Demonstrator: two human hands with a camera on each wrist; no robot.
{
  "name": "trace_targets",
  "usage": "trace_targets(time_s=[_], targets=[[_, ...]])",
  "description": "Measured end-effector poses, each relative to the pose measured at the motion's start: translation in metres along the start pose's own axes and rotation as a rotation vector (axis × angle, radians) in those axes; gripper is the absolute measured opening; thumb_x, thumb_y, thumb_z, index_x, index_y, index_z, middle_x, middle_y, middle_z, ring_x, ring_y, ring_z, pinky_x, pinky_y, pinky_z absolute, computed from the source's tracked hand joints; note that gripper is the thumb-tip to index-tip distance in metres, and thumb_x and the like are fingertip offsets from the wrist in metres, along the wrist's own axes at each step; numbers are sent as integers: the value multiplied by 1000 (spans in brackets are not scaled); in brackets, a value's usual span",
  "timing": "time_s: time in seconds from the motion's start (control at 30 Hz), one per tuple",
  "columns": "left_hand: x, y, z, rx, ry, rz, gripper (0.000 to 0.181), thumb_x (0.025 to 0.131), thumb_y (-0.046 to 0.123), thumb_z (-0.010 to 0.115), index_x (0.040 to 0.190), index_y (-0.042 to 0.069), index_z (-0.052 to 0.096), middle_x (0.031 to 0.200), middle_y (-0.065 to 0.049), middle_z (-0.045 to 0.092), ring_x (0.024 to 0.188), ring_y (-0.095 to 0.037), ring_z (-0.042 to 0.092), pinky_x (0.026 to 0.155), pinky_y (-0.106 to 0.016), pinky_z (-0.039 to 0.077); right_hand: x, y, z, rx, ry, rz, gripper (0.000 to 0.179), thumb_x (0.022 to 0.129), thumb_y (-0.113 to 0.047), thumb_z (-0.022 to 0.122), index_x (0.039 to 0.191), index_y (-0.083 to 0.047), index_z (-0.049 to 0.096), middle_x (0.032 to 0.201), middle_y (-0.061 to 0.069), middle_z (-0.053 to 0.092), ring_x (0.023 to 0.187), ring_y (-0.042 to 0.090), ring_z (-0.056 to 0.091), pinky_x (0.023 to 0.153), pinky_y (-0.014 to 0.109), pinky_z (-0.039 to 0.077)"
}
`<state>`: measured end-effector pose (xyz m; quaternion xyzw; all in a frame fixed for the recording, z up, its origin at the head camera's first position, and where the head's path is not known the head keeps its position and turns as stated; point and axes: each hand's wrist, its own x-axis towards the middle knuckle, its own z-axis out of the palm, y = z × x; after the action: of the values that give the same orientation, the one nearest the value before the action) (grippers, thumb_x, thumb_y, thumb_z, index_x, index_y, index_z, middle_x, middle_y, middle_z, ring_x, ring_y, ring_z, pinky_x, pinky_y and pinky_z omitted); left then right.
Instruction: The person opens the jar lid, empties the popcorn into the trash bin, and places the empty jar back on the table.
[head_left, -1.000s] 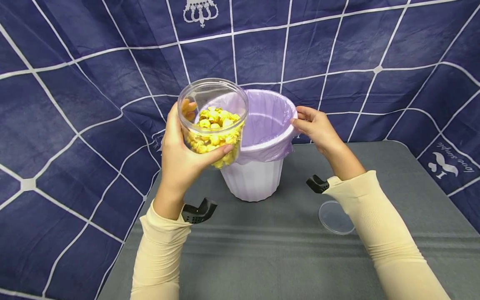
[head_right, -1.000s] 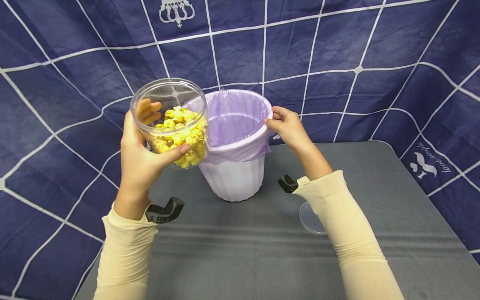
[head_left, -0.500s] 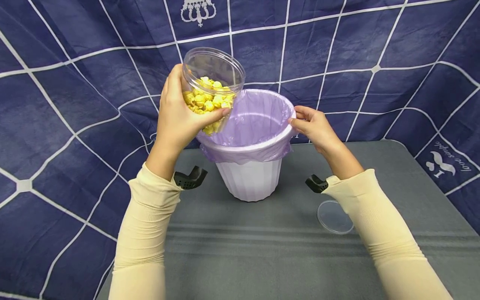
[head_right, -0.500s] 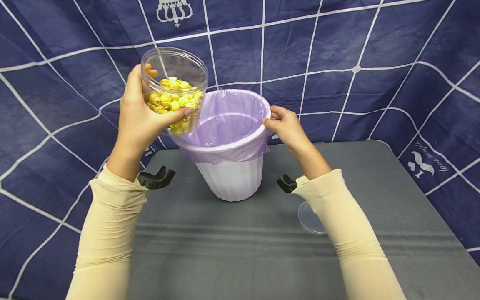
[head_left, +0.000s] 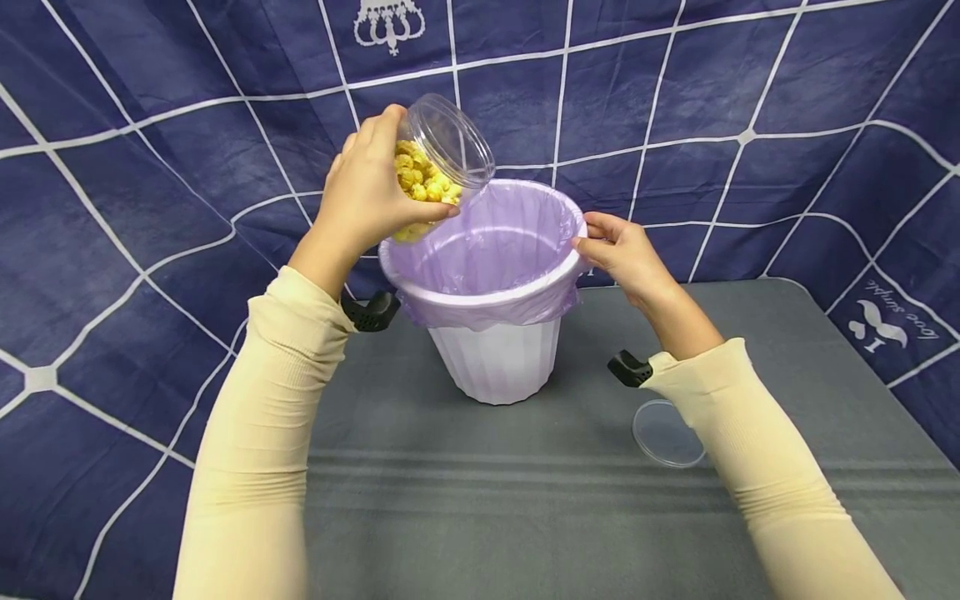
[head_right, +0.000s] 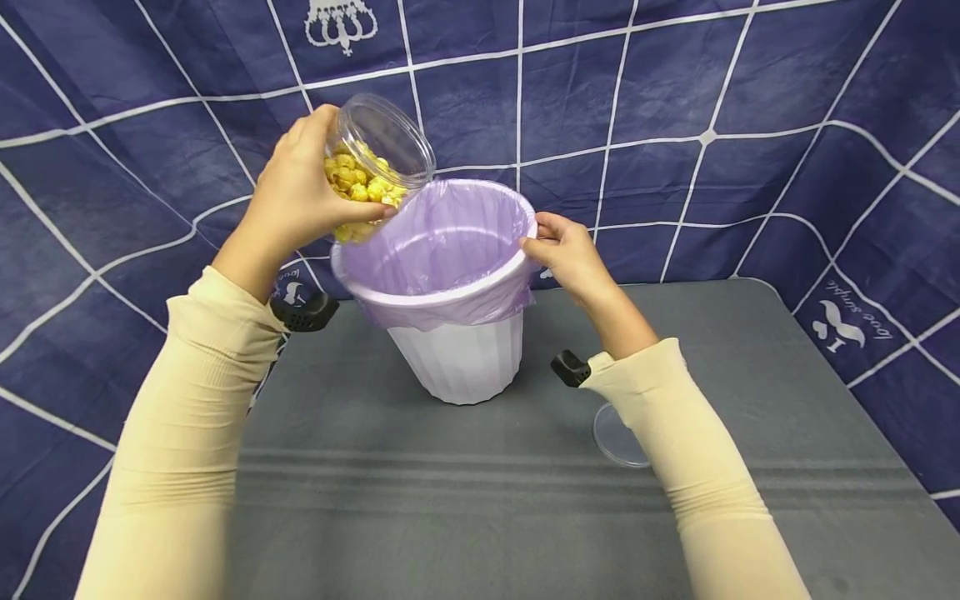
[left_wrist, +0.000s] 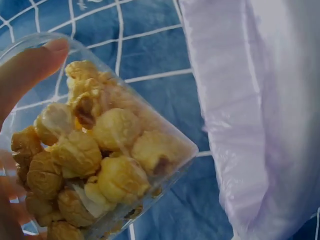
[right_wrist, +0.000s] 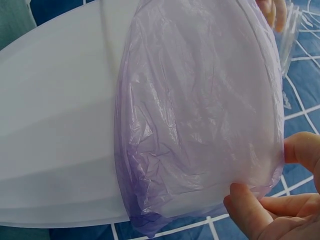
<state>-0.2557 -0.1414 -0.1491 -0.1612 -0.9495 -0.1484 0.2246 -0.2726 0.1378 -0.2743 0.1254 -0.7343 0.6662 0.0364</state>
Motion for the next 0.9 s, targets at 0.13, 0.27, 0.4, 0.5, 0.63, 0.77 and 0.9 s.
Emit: trace_targets(time_s=[0.13, 0.27, 0.4, 0.5, 0.63, 0.77, 0.9], targets=[[7, -2, -1, 67, -89, 27, 111, 54, 54, 78, 140, 12, 22, 135, -10, 35, 119, -32, 34, 97, -48, 27, 0, -1, 0, 9, -3, 7, 53, 86, -4, 54, 133, 10, 33, 123, 27, 45, 96, 12, 53, 80, 20, 45], [11, -2, -1, 133, -158, 82, 111, 56, 52, 78, 142, 11, 20, 137, -13, 33, 122, -35, 32, 97, -51, 25, -1, -1, 1, 8, 0, 10, 53, 86, -4, 54, 133, 10, 32, 123, 26, 45, 97, 14, 53, 81, 21, 45], [12, -2, 0, 209, -205, 149, 111, 56, 50, 78, 141, 11, 20, 138, -14, 32, 124, -36, 30, 97, -53, 25, -1, -1, 0, -1, 1, 10, 53, 86, -4, 54, 133, 9, 33, 123, 25, 46, 97, 14, 53, 82, 22, 45], [13, -2, 1, 271, -221, 204, 108, 57, 47, 79, 141, 9, 21, 137, -15, 32, 124, -37, 28, 99, -53, 22, -2, -1, 0, 1, -2, 7, 53, 86, -4, 53, 133, 9, 32, 124, 26, 45, 96, 13, 53, 83, 22, 45], [14, -2, 3, 363, -218, 274, 105, 58, 41, 80, 140, 6, 23, 135, -17, 33, 124, -38, 28, 100, -52, 19, -3, -1, 0, 11, -4, 12, 55, 86, -5, 54, 134, 10, 30, 125, 27, 43, 99, 14, 52, 84, 23, 44], [14, 0, 5, 454, -187, 331, 103, 57, 38, 81, 138, 5, 26, 133, -18, 34, 122, -36, 29, 100, -51, 19, -2, 0, 0, 19, 4, 19, 55, 86, -4, 54, 134, 9, 30, 126, 26, 44, 101, 17, 51, 83, 22, 44], [12, 1, 8, 525, -117, 419, 97, 56, 33, 83, 132, 4, 31, 130, -18, 36, 120, -36, 30, 102, -51, 17, -2, 1, 0, 19, 6, 16, 56, 86, -4, 54, 134, 9, 30, 126, 26, 44, 101, 17, 51, 82, 22, 45]])
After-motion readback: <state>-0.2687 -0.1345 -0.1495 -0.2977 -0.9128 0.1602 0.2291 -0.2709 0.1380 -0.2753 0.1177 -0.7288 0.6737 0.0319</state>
